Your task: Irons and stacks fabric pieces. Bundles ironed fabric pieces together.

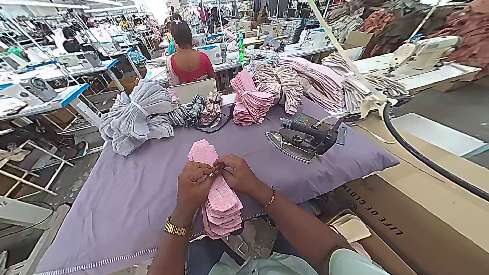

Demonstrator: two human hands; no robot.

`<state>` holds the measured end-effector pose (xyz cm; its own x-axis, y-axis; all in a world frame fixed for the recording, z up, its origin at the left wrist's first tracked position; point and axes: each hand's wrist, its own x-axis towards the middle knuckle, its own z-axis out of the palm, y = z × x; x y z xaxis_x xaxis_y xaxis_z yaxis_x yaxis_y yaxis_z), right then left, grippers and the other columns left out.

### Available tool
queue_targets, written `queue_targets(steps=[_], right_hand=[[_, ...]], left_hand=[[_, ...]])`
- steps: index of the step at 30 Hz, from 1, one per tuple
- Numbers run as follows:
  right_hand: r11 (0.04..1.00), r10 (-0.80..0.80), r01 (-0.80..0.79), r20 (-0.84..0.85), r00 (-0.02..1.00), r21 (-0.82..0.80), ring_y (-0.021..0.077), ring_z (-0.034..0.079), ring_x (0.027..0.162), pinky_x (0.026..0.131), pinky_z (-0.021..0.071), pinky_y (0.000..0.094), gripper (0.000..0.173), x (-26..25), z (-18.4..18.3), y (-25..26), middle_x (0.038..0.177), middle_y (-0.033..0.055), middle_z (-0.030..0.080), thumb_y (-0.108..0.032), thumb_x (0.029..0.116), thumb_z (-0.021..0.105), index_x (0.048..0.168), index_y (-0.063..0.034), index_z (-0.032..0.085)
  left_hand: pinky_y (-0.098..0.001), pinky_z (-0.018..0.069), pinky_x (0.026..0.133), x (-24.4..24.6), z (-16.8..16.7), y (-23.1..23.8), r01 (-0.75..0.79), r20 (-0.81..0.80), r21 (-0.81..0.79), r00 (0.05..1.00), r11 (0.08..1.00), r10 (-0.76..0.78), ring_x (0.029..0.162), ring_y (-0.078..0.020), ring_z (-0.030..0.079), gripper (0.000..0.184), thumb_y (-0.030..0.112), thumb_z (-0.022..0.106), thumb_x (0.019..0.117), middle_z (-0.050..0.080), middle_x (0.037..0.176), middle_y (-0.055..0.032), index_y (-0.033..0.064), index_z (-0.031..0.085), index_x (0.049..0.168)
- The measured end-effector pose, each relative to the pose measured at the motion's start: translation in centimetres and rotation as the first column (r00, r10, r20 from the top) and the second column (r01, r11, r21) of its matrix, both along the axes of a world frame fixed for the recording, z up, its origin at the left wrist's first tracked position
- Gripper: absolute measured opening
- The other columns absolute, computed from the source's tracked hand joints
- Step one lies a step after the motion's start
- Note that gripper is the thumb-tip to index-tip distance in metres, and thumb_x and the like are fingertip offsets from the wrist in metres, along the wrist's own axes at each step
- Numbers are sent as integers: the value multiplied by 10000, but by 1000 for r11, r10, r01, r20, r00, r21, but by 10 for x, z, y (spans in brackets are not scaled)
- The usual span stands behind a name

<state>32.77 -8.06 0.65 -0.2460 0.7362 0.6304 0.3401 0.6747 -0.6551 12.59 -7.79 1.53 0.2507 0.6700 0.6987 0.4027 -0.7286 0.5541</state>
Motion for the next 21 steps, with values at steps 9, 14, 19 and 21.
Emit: queue_targets(steps=[9, 14, 19, 21], right_hand=[[912, 136, -140, -36, 990, -387, 106, 671, 860, 787, 568, 315, 324, 12, 23, 1, 918, 14, 718, -231, 793, 857, 1028, -65, 710], [979, 17, -4, 60, 998, -206, 50, 707, 797, 725, 615, 279, 86, 11, 13, 1, 875, -63, 755, -222, 862, 775, 910, -152, 782], [940, -244, 160, 266, 933, 300, 114, 701, 809, 753, 582, 325, 205, 9, 13, -12, 817, -32, 745, -192, 961, 605, 886, -162, 794], [933, -278, 175, 324, 904, 313, 179, 674, 786, 717, 564, 368, 201, 9, 12, -22, 768, 18, 688, -170, 957, 587, 866, -139, 763]], left_hand=[[-324, 550, 907, 0, 1, 0, 30, 0, -149, 1000, 988, -30, 942, -65, 677, 96, 304, 799, 892, 755, 899, 90, 209, 811, 885], [-344, 512, 950, -2, 1, -5, 14, 13, -248, 1000, 969, -11, 980, -66, 652, 107, 314, 796, 880, 740, 891, 93, 208, 809, 866], [-342, 501, 976, -2, 1, -5, 41, 63, -201, 998, 979, -29, 1018, -75, 658, 100, 284, 787, 899, 758, 935, 92, 192, 808, 866], [-358, 531, 974, 1, -4, -8, 69, 97, -173, 994, 982, -53, 1029, -116, 673, 86, 235, 798, 889, 757, 953, 44, 155, 791, 858]])
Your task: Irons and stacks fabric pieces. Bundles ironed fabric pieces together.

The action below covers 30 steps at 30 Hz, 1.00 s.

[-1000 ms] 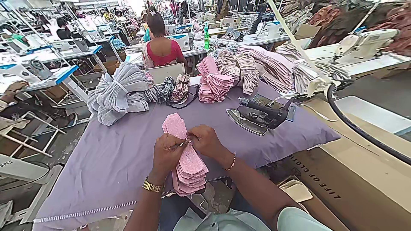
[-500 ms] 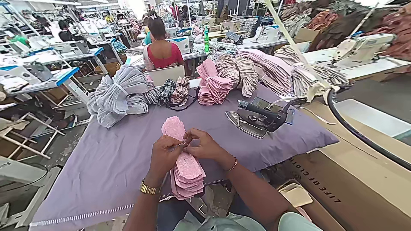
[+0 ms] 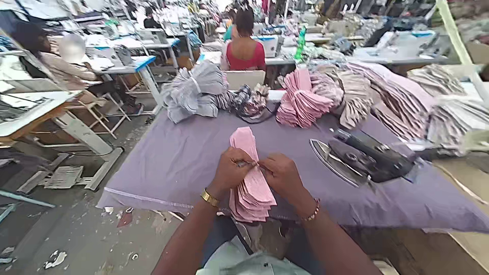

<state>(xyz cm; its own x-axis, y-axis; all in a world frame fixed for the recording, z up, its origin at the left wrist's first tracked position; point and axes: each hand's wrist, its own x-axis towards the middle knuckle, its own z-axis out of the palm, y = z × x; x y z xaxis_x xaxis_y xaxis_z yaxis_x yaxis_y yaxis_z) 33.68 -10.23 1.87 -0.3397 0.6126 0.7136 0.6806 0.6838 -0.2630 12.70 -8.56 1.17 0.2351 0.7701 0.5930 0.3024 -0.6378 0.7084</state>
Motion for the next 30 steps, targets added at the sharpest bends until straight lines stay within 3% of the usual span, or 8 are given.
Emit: queue_targets(steps=[7, 12, 15, 17, 20, 22, 26, 30], right_hand=[[984, 15, 3, 95, 995, -180, 223, 641, 756, 739, 523, 439, 198, 15, -26, 2, 724, 46, 625, -188, 940, 571, 817, -114, 707], [986, 69, -58, 68, 995, -159, 225, 646, 769, 731, 506, 451, 210, 10, -48, 5, 750, 49, 643, -218, 969, 581, 850, -124, 727], [985, 84, -72, 72, 994, -156, 226, 644, 785, 736, 508, 459, 195, 9, -45, 5, 779, 53, 644, -228, 970, 598, 877, -132, 739], [982, 101, -88, 73, 992, -169, 227, 648, 801, 752, 507, 460, 166, 9, -45, 5, 796, 57, 653, -210, 949, 619, 885, -130, 750], [972, 111, -89, 92, 989, -218, 232, 644, 807, 758, 499, 462, 207, 9, -42, 4, 797, 65, 644, -231, 974, 591, 883, -115, 736], [963, 121, -94, 91, 988, -253, 235, 657, 824, 757, 509, 467, 215, 11, -41, 2, 824, 69, 665, -247, 979, 591, 926, -120, 757], [955, 96, -100, -29, 995, -279, 190, 665, 823, 778, 533, 434, 175, 19, -45, -6, 813, 37, 678, -217, 949, 619, 933, -130, 770], [959, 90, -168, -316, 945, -229, 99, 637, 722, 685, 545, 301, 205, 23, -45, -10, 721, 2, 655, -210, 965, 646, 832, -90, 747]], left_hand=[[-359, 541, 914, -12, -15, -1, -146, 65, 9, 987, 989, 146, 969, -137, 675, 49, 118, 786, 862, 745, 917, 24, 156, 770, 835], [-344, 552, 907, -20, -20, -2, -230, -24, 25, 973, 973, 231, 969, -100, 681, 18, 187, 775, 875, 747, 935, 47, 173, 777, 864], [-310, 553, 869, -15, 6, -1, -139, -166, 101, 974, 985, 154, 958, -65, 676, 44, 219, 732, 903, 750, 952, 75, 192, 767, 893], [-268, 571, 791, -8, 21, 0, -51, -304, 80, 950, 995, 73, 871, -17, 676, 97, 244, 673, 939, 741, 923, 100, 202, 760, 936], [-300, 608, 725, 10, 43, 10, 93, -504, -90, 854, 992, -126, 754, -40, 690, 129, 237, 614, 996, 729, 857, 61, 150, 708, 977], [-352, 598, 732, 19, 51, 20, 77, -588, -205, 787, 976, -186, 742, -72, 686, 145, 255, 602, 991, 720, 830, 44, 143, 694, 986], [-345, 595, 731, 24, 58, 33, 52, -607, -369, 742, 928, -283, 717, -50, 684, 178, 346, 674, 966, 728, 792, 71, 179, 737, 950], [-347, 580, 710, 23, 49, 25, -32, -590, -319, 789, 947, -172, 699, 1, 665, 158, 441, 797, 856, 732, 767, 137, 283, 801, 867]])
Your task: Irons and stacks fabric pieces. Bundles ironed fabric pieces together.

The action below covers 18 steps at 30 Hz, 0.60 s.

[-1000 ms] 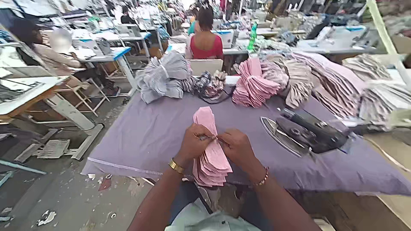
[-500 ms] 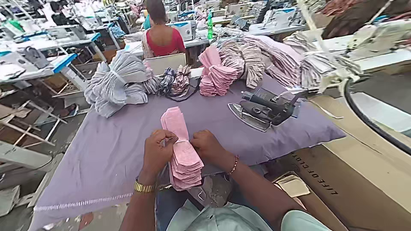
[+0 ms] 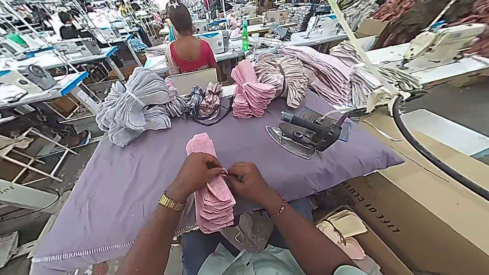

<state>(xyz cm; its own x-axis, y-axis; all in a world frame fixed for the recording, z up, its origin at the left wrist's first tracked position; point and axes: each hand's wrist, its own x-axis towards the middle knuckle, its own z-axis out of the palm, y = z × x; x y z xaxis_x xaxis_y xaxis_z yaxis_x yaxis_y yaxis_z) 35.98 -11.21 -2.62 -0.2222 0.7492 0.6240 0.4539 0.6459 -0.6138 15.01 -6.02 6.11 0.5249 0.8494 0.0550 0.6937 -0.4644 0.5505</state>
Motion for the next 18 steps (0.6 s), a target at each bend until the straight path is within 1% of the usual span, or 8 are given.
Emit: queue_targets(steps=[3, 6, 8, 10, 12, 14, 16, 18], right_hand=[[999, -18, 21, -62, 998, 43, 77, 662, 780, 731, 563, 291, 177, -4, 4, -1, 797, -17, 706, -241, 970, 680, 884, -124, 780], [994, -56, 58, -17, 998, 89, 103, 667, 948, 839, 542, 367, 161, -12, 11, 2, 1011, -14, 722, -270, 989, 660, 953, -180, 790], [993, -31, 32, -10, 999, 112, 126, 659, 1037, 904, 548, 377, 178, -16, 14, 6, 1121, 11, 714, -250, 1005, 637, 1026, -187, 803], [990, 23, -22, -3, 1000, 137, 142, 658, 1078, 944, 559, 349, 202, -18, 17, 12, 1149, 43, 711, -214, 1019, 611, 1067, -166, 801], [987, 54, -53, 1, 999, 154, 129, 682, 1034, 919, 585, 307, 198, -19, 18, 15, 1096, 52, 726, -170, 1010, 611, 1060, -138, 800], [990, 40, -34, -36, 999, 139, 81, 694, 909, 828, 595, 269, 165, -22, 17, 19, 957, 8, 744, -170, 984, 640, 991, -137, 802], [1000, 3, -2, -133, 991, 10, 32, 678, 776, 721, 586, 228, 127, -25, 18, 19, 842, -37, 737, -169, 945, 684, 921, -134, 804], [973, -31, -35, -281, 959, -227, 52, 667, 632, 605, 592, 241, 70, -26, 22, 19, 760, -18, 736, -142, 892, 750, 895, -96, 803]], left_hand=[[-289, 596, 704, -6, -10, -6, -34, 139, 16, 990, 999, 31, 712, 19, 682, 91, 351, 801, 870, 751, 795, 137, 261, 804, 873], [-257, 607, 820, -12, -12, -15, 36, 190, 61, 981, 997, -47, 845, 18, 708, 97, 185, 720, 939, 775, 925, 107, 205, 815, 942], [-261, 597, 893, -13, -13, -20, 66, 169, 138, 982, 988, -89, 924, 14, 707, 143, 163, 674, 961, 774, 987, 92, 188, 811, 991], [-276, 619, 858, -11, -15, -23, 37, 185, 167, 980, 985, -68, 887, -9, 721, 131, 187, 693, 947, 772, 960, 71, 149, 779, 1039], [-311, 638, 810, -10, -15, -26, 10, 173, 145, 984, 989, -36, 849, -48, 739, 249, 202, 727, 927, 771, 952, 60, 122, 661, 1153], [-346, 641, 789, -10, -12, -28, -24, 148, 133, 989, 991, 4, 823, -78, 749, 365, 225, 750, 916, 774, 929, 52, 119, 607, 1234], [-350, 637, 771, -9, -10, -31, -60, 138, 127, 989, 990, 42, 800, -80, 747, 380, 215, 750, 904, 775, 902, 58, 134, 602, 1244], [-342, 635, 776, -8, -10, -34, -88, 133, 120, 988, 989, 72, 803, -70, 749, 390, 206, 756, 896, 780, 910, 68, 149, 598, 1248]])
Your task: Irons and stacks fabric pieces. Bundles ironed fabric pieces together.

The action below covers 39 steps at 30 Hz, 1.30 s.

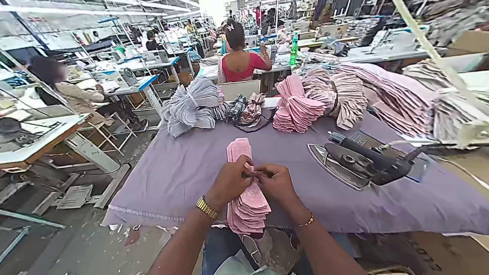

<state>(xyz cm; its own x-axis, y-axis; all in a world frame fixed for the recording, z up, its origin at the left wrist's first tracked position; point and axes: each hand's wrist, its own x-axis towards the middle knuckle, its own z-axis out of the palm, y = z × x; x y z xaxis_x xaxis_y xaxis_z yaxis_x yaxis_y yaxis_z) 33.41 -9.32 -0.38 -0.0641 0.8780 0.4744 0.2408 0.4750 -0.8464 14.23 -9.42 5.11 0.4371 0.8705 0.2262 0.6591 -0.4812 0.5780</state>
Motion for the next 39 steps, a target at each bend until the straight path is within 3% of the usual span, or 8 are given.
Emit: queue_targets(steps=[3, 5, 13, 19, 26, 31, 36, 39], right_hand=[[949, -20, -43, -196, 980, -312, 141, 652, 506, 495, 579, 295, 98, -2, 10, -2, 652, 67, 711, -86, 822, 837, 860, -20, 775], [927, -26, -57, -216, 976, -371, 135, 635, 499, 478, 554, 288, 103, -3, 11, -2, 652, 76, 707, -77, 834, 831, 858, -4, 762], [990, 133, -130, 45, 990, -59, 37, 612, 597, 558, 524, 233, 141, 1, -7, -3, 734, -37, 709, -162, 953, 663, 896, -106, 778], [954, 283, -276, 48, 958, -116, 56, 541, 517, 479, 463, 239, 101, 12, 4, -5, 697, -30, 679, -160, 911, 707, 957, -107, 780], [950, 278, -271, 20, 960, -156, 26, 547, 512, 482, 479, 221, 119, 6, 8, -5, 671, -33, 671, -99, 903, 663, 929, -73, 776], [975, 216, -203, 190, 958, -85, 39, 657, 729, 686, 569, 239, 157, 11, 11, -5, 859, -12, 734, -146, 939, 641, 960, -97, 788], [992, 118, -96, 375, 920, -77, 148, 697, 901, 854, 563, 372, 184, 9, -8, 3, 917, 45, 745, -178, 925, 620, 945, -75, 771], [995, 101, -101, 353, 930, -21, 164, 714, 908, 867, 567, 384, 205, 20, -7, -4, 946, 66, 763, -143, 954, 606, 1019, -56, 779]], left_hand=[[-325, 631, 766, -1, -3, -3, -18, 13, 12, 1000, 1000, 17, 798, -54, 746, 396, 213, 763, 898, 780, 911, 83, 159, 585, 1247], [-309, 633, 751, -2, -6, -3, -28, 43, 43, 999, 999, 27, 786, -45, 747, 383, 223, 772, 898, 782, 905, 88, 157, 584, 1226], [-276, 630, 698, -6, -16, -4, -39, 189, 86, 982, 996, 22, 743, -35, 741, 375, 250, 804, 889, 783, 889, 89, 144, 571, 1162], [-293, 591, 665, -9, -10, -9, -113, 146, 71, 984, 991, 102, 678, -57, 687, 421, 327, 820, 846, 737, 796, 74, 130, 595, 1142], [-319, 632, 665, -8, -11, -13, -96, 249, -48, 963, 994, 104, 689, -85, 727, 424, 225, 819, 818, 761, 829, 48, 108, 582, 1149], [-322, 626, 668, -8, -23, -7, -88, 325, 99, 944, 991, 51, 717, -80, 715, 331, 185, 815, 781, 733, 806, 58, 116, 587, 1010], [-325, 636, 695, -21, -28, -5, -146, 303, 161, 949, 976, 92, 739, -74, 720, 309, 178, 797, 758, 732, 816, 60, 111, 597, 983], [-330, 634, 720, -25, -37, -2, -115, 361, 213, 932, 970, 31, 765, -89, 714, 272, 234, 794, 804, 726, 856, 36, 101, 639, 982]])
